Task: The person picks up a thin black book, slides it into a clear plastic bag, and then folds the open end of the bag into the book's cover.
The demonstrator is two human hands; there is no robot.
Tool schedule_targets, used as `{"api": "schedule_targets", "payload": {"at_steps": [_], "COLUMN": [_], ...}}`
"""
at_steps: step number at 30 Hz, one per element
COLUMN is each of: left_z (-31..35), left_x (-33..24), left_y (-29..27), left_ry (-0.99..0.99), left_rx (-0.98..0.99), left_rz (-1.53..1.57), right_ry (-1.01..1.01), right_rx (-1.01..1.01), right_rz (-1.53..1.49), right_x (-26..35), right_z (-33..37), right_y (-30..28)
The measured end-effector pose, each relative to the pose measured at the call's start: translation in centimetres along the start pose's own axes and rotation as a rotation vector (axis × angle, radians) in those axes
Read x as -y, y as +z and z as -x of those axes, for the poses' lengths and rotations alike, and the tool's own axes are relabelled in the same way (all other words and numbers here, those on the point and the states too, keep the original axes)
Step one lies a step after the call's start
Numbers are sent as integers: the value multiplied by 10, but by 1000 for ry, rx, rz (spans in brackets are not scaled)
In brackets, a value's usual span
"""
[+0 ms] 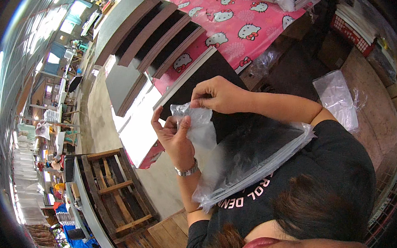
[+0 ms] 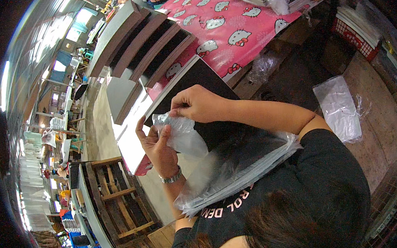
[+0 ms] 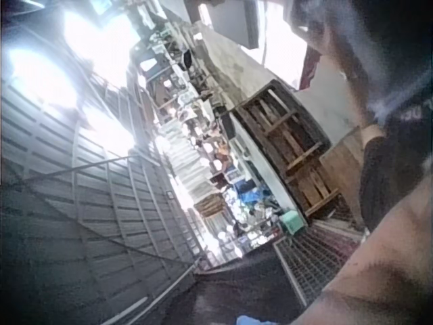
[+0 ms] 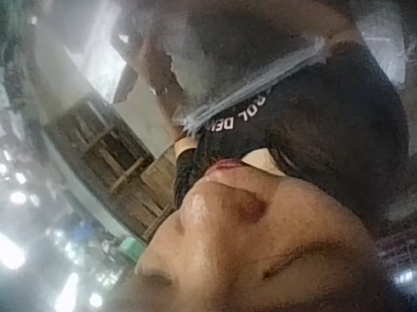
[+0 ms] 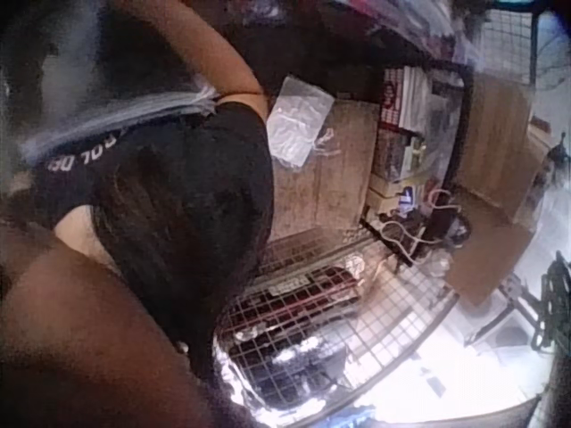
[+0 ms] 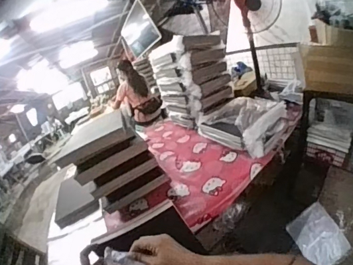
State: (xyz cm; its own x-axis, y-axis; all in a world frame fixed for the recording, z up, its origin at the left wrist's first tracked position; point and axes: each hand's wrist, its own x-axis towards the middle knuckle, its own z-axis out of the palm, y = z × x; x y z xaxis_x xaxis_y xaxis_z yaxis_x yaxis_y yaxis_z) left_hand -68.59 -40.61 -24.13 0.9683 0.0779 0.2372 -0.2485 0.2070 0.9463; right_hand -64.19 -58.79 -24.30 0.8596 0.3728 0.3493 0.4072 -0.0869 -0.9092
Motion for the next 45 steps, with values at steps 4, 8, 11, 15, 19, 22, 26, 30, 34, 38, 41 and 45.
{"api": "schedule_targets", "payload": {"at_steps": [4, 8, 11, 15, 19, 22, 26, 30, 34, 38, 41, 45], "left_z": [8, 17, 22, 56, 47, 45, 58, 39, 56, 56, 30, 36], "left_x": [11, 17, -10, 21, -7, -20, 10, 4, 23, 14, 11, 17], "left_y": [0, -42, -58, -106, -122, -94, -90, -123, -107, -53, -101, -125], "left_ry": [-60, -118, -203, -314, -137, -298, -678, -149, -324, -493, -251, -194], "left_rx": [151, 97, 51, 239, 433, 636, 545, 391, 508, 565, 187, 196], "left_rz": [-63, 73, 391, 14, 439, 221, -374, 539, 451, -406, 12, 520], "right_ry": [-312, 275, -27, 30, 370, -38, 131, 237, 14, 98, 269, 102], "right_rx": [-200, 279, 796, 318, 644, 815, 127, 625, 342, 39, 366, 571], "right_rz": [-410, -773, -549, -1145, -468, -188, -934, -262, -593, -1138, -383, -292], "right_x": [-27, -21, -20, -18, -26, -34, -15, -24, -37, -24, -16, -22], "right_z": [-4, 25, 33, 30, 36, 32, 27, 30, 27, 26, 23, 27], "right_y": [19, 16, -21, -49, -45, -51, -59, -56, -73, -67, -77, -85]}}
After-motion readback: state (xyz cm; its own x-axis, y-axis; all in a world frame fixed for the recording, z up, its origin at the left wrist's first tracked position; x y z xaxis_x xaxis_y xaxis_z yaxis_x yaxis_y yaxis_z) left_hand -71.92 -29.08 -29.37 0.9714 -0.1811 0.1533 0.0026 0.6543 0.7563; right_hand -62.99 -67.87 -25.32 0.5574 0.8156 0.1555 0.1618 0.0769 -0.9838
